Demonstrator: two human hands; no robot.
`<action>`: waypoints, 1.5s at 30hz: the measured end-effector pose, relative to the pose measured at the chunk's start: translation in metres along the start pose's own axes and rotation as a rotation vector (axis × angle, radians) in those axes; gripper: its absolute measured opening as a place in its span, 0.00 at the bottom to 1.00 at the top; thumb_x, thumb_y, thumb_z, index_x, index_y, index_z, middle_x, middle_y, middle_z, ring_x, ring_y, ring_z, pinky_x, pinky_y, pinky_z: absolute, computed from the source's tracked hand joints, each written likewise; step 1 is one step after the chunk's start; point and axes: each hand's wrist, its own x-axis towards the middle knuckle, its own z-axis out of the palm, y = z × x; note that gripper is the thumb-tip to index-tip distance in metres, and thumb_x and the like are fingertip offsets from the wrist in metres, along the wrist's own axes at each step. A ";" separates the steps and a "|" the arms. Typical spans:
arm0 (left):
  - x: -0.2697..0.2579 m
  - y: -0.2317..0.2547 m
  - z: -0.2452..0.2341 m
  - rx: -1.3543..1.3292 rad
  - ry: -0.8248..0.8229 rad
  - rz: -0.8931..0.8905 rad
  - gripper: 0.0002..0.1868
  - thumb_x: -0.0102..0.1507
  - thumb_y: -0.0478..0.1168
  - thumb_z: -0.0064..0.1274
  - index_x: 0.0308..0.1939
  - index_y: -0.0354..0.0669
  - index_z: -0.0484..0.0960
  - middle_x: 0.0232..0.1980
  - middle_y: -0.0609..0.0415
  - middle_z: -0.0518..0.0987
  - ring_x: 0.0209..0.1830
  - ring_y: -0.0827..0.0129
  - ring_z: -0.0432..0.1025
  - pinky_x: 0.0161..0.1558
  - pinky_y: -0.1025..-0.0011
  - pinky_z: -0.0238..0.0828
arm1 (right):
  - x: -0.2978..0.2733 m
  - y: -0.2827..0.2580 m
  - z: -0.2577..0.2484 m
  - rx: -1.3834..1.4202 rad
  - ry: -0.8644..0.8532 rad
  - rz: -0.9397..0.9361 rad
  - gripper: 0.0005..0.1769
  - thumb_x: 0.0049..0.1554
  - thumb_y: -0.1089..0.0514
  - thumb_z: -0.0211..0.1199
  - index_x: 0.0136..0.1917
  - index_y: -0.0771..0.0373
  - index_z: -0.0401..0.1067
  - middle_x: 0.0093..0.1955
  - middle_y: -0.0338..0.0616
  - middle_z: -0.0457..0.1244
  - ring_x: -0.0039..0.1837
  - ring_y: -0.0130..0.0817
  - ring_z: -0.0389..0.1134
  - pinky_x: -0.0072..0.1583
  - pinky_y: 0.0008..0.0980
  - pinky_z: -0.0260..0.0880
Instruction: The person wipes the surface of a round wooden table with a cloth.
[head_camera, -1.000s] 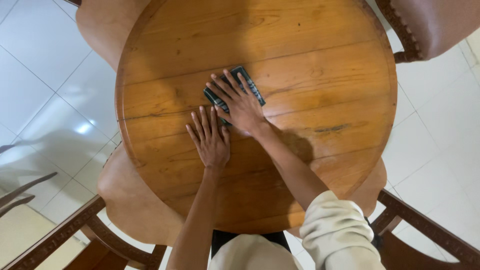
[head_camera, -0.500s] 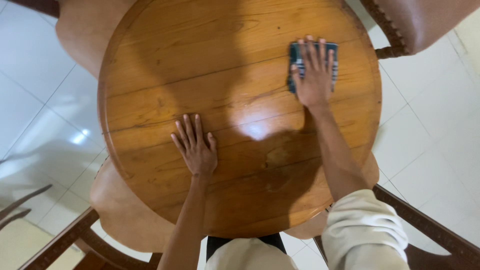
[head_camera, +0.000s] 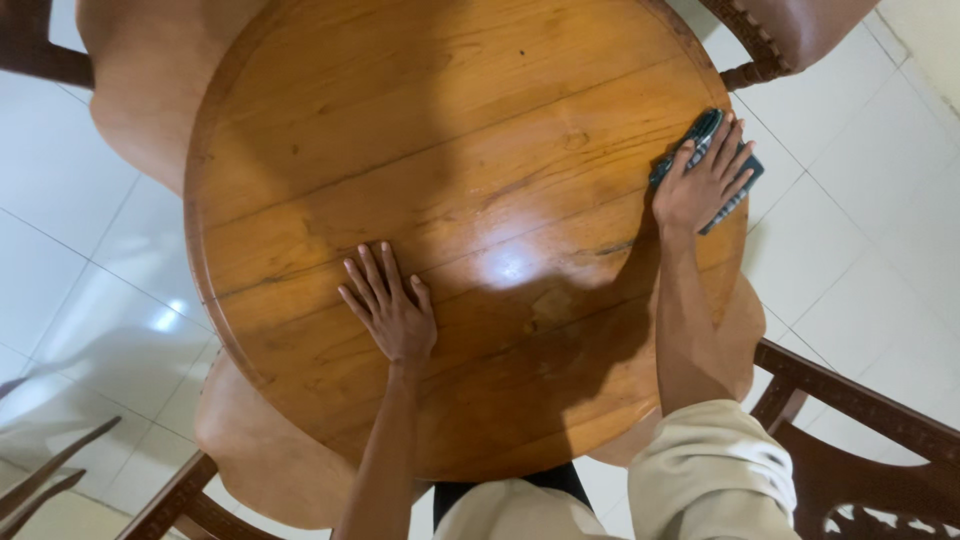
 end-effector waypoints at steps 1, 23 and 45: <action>0.002 0.000 0.000 0.001 0.004 0.002 0.33 0.73 0.49 0.39 0.82 0.49 0.56 0.86 0.47 0.47 0.86 0.49 0.38 0.81 0.45 0.27 | 0.002 -0.004 0.003 0.004 0.012 0.006 0.40 0.70 0.34 0.25 0.88 0.51 0.39 0.90 0.38 0.35 0.88 0.45 0.26 0.84 0.52 0.21; -0.002 -0.005 0.003 0.028 -0.044 -0.008 0.34 0.74 0.50 0.36 0.83 0.49 0.53 0.86 0.49 0.43 0.86 0.50 0.35 0.81 0.44 0.23 | -0.172 -0.189 0.063 -0.044 -0.237 -1.180 0.42 0.67 0.37 0.46 0.85 0.53 0.34 0.87 0.42 0.28 0.86 0.44 0.20 0.82 0.55 0.21; -0.001 0.012 0.019 0.085 -0.035 0.038 0.33 0.74 0.49 0.39 0.82 0.50 0.55 0.87 0.47 0.43 0.86 0.48 0.34 0.80 0.42 0.27 | -0.045 -0.020 0.009 -0.196 -0.260 -0.603 0.38 0.69 0.34 0.29 0.86 0.49 0.38 0.89 0.40 0.32 0.88 0.41 0.24 0.83 0.52 0.20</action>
